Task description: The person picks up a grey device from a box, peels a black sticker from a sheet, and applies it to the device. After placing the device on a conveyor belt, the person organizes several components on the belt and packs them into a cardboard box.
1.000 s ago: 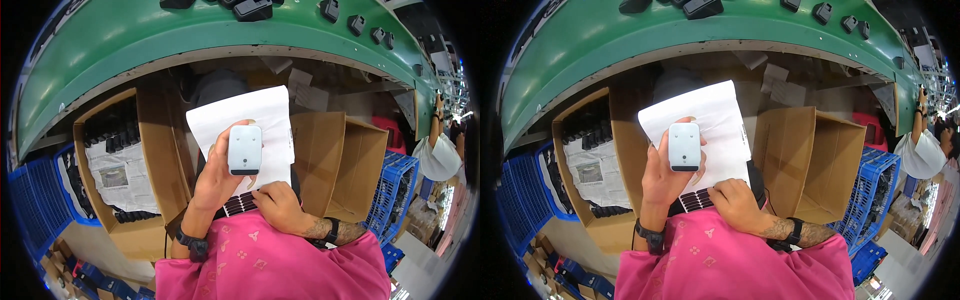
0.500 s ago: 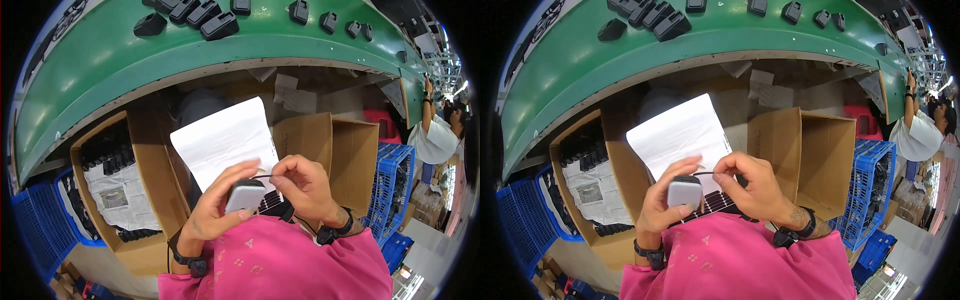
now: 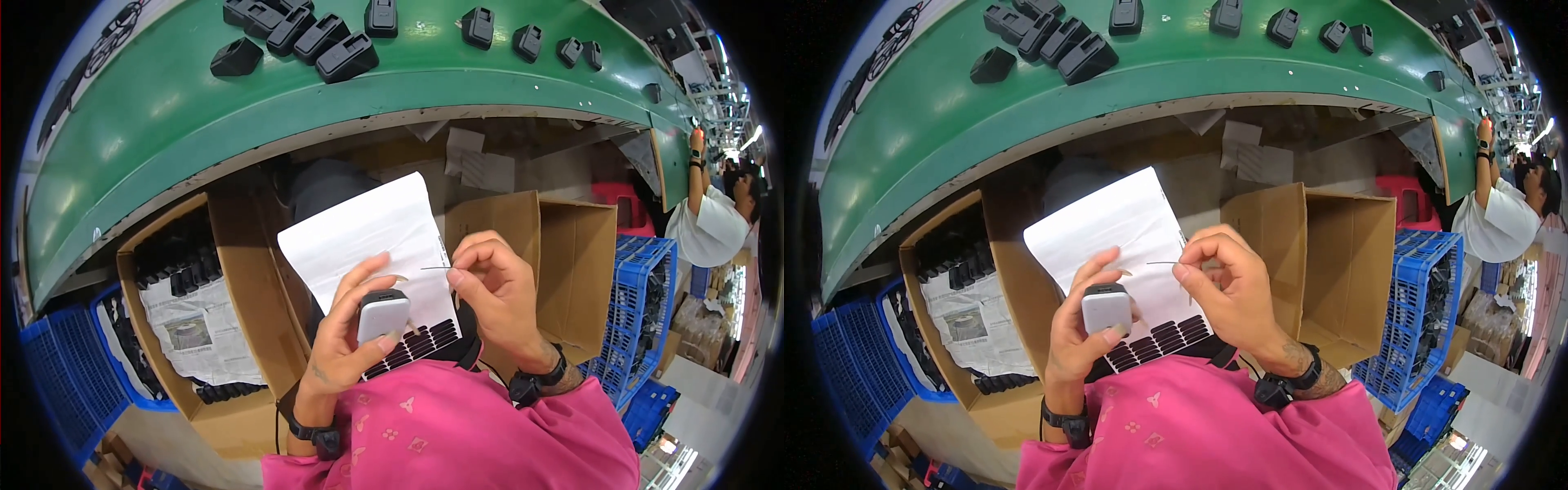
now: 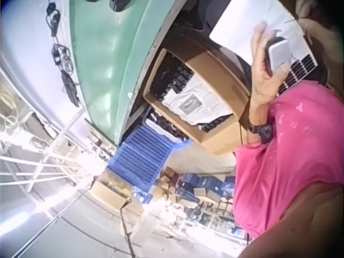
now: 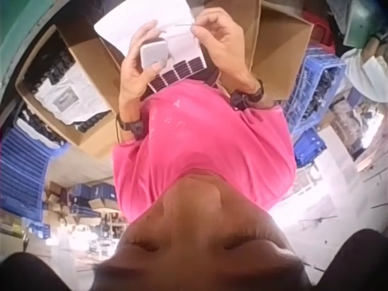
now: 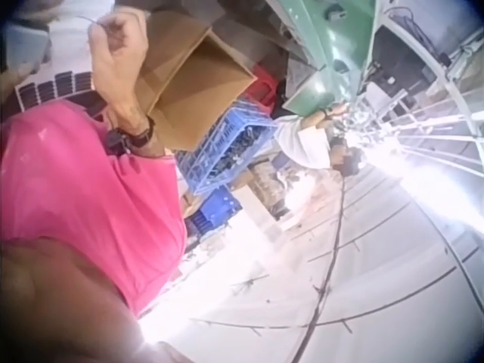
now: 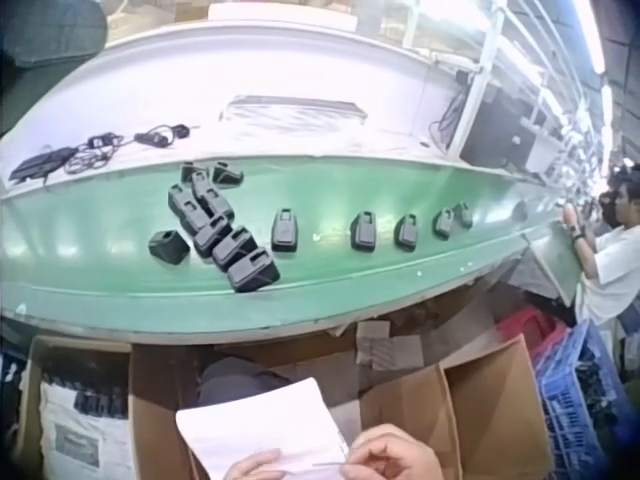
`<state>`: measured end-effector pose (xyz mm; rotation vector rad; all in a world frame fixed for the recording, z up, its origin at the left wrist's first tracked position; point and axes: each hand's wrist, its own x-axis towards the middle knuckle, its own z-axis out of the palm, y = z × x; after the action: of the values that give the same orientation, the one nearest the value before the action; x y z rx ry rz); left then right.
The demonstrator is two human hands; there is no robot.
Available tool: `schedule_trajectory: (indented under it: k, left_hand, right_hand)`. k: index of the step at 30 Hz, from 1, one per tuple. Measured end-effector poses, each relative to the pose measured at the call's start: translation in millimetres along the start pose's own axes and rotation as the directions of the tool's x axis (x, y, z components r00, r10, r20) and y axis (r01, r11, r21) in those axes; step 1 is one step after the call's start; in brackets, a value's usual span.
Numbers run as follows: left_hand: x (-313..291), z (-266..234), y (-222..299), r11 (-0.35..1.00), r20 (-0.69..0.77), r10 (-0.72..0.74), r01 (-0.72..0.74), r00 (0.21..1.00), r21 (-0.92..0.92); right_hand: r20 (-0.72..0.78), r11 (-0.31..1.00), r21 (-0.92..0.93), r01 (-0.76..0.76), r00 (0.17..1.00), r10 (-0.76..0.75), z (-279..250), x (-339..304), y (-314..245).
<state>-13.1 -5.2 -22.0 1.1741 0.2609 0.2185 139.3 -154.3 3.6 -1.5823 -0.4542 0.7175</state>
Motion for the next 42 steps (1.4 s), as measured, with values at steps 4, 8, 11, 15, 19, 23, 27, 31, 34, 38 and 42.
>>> schedule_trajectory:
  k: [4,8,11,15,19,23,27,31,34,38,42]
  left_hand:
    - [1,23,10,0.939,-0.048,-0.2,0.178,0.979,-0.293]
    - [-1,31,17,0.99,-0.092,-0.057,0.069,0.994,0.125]
    - [-4,38,26,0.978,-0.064,-0.021,0.034,0.998,0.208]
    - [-5,41,32,0.98,-0.019,-0.014,0.017,1.0,0.198]
    - [-3,40,32,0.975,0.006,-0.014,0.012,1.0,0.221]
    - [-5,39,31,0.974,0.01,-0.018,0.016,1.0,0.225]
    - [-5,39,32,0.963,-0.002,0.002,-0.001,1.0,0.27]
    - [-5,38,32,0.962,-0.002,0.004,-0.004,1.0,0.273]
    - [-6,38,33,0.962,-0.003,0.009,-0.008,1.0,0.272]
    - [-6,37,33,0.961,-0.005,0.015,-0.013,1.0,0.276]
    - [-6,37,32,0.954,-0.008,0.026,-0.022,1.0,0.3]
  right_hand:
    - [0.081,0.983,0.179,-0.042,0.996,0.028,3,-1,-27]
    - [0.276,0.895,0.246,-0.371,0.912,0.302,5,-5,-65]
    - [0.329,0.878,0.206,-0.432,0.876,0.353,10,-4,-79]
    - [0.278,0.893,0.241,-0.381,0.908,0.313,15,-6,-81]
    - [0.263,0.889,0.236,-0.393,0.906,0.33,16,-5,-80]
    - [0.269,0.883,0.256,-0.393,0.907,0.325,16,-5,-76]
    - [0.282,0.886,0.255,-0.387,0.906,0.314,17,-4,-76]
    - [0.286,0.891,0.239,-0.385,0.905,0.314,18,-4,-74]
    - [0.294,0.896,0.246,-0.371,0.909,0.296,18,-4,-75]
    - [0.312,0.899,0.257,-0.354,0.911,0.27,17,-4,-71]
    - [0.322,0.905,0.26,-0.337,0.914,0.248,17,-6,-69]
